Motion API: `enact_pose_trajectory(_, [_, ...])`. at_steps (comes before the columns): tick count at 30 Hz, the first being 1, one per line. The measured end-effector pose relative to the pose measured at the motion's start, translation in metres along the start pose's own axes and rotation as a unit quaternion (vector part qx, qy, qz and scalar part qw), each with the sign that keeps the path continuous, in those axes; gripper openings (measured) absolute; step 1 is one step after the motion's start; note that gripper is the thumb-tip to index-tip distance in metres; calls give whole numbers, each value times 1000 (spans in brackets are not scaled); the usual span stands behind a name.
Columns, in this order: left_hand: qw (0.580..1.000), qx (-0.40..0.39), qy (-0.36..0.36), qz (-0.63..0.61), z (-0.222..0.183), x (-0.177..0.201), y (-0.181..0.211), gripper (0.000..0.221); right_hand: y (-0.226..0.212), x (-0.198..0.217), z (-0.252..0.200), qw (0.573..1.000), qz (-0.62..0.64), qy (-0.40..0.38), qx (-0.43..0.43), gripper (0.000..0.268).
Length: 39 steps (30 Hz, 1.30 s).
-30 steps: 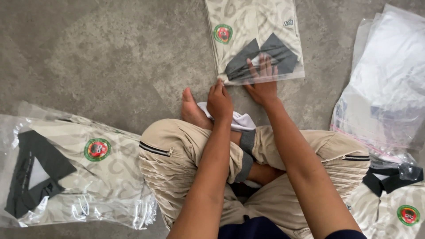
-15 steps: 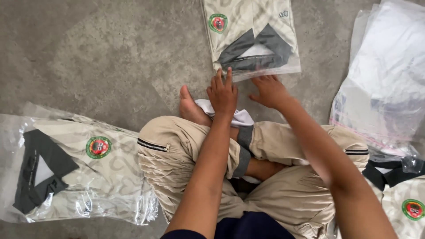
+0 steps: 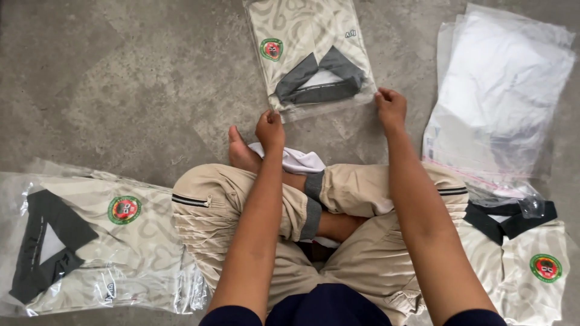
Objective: A person sitting on the floor packages a folded polo shirt into a clear plastic bag.
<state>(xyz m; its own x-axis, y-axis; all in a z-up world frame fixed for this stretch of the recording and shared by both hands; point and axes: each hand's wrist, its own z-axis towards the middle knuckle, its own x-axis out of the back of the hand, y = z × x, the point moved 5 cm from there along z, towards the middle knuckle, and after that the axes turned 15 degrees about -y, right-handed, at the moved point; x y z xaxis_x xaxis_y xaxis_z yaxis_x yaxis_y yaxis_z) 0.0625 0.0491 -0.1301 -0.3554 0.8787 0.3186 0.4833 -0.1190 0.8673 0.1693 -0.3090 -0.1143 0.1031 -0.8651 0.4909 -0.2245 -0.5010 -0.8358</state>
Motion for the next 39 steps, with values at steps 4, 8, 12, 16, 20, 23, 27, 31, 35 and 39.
enact_pose_trajectory(4, [999, 3, -13, -30, 5, 11, 3, 25, -27, -9, -22, 998, -45, -31, -37, 14])
enact_pose_trajectory(8, [998, 33, -27, 40, -61, 40, 62, 21, -47, -7, -58, 977, -165, -121, -65, 21])
enact_pose_trajectory(12, [992, 58, -60, 92, -76, 41, 77, 26, -79, 2, -100, 958, -104, -207, -168, 60])
enact_pose_trajectory(16, [983, 66, -127, 113, -60, 28, 55, 37, -51, -6, -75, 974, -68, -199, -89, 54])
enact_pose_trajectory(20, [964, 40, -198, 171, -40, 19, 35, 30, -52, -15, -81, 939, -145, -283, -135, 26])
enact_pose_trajectory(23, [917, 40, -270, 291, -40, 10, 25, 21, -86, -14, -122, 863, -120, -405, -277, 37])
enact_pose_trajectory(27, [906, 62, -289, 302, -28, -6, 13, 19, -46, -21, -103, 825, -171, -449, -298, 42])
enact_pose_trajectory(31, [981, 27, -192, 15, -52, 10, 60, 38, -45, 5, -66, 982, -110, -118, -102, 22])
enact_pose_trajectory(35, [984, 57, -168, 29, -43, 10, 37, 46, -28, 3, -60, 987, -82, -110, -79, 35])
enact_pose_trajectory(39, [982, 84, -133, 99, -30, 11, 16, 25, -52, 0, -83, 969, -96, -175, -148, 39])
